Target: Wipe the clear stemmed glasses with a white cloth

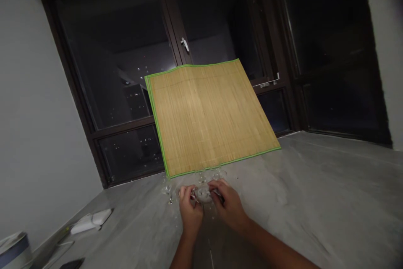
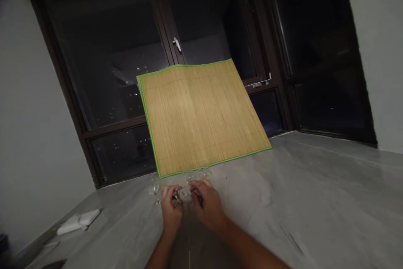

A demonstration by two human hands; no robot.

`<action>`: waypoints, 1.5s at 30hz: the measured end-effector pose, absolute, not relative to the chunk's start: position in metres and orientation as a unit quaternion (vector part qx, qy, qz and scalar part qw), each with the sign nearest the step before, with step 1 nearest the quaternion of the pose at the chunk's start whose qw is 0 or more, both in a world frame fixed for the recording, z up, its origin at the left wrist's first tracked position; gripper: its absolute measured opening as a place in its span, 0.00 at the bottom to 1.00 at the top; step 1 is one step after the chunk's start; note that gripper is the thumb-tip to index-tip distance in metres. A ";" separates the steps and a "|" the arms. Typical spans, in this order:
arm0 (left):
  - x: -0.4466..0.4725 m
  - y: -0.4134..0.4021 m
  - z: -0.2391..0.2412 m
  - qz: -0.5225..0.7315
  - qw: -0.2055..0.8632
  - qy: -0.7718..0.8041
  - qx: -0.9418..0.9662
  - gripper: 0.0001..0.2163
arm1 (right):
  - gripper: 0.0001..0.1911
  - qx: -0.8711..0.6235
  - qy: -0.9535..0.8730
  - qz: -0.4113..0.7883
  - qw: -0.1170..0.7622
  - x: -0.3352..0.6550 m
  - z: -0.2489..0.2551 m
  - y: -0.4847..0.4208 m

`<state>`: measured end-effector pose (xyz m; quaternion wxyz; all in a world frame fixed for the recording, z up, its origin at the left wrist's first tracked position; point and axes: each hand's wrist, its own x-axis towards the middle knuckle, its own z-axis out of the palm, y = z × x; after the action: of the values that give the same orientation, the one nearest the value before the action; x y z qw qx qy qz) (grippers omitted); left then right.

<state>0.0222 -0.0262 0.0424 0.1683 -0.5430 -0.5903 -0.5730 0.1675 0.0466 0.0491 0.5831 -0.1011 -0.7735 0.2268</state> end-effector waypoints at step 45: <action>0.028 0.010 0.011 -0.690 -0.436 -0.513 -0.264 0.18 | 0.36 -0.270 -0.600 0.270 0.703 0.198 0.069 0.093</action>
<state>0.0281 0.0102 0.0110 -0.4361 -0.2643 -0.5134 -0.6902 0.1976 0.0926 0.0690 0.7029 -0.2695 -0.6004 0.2697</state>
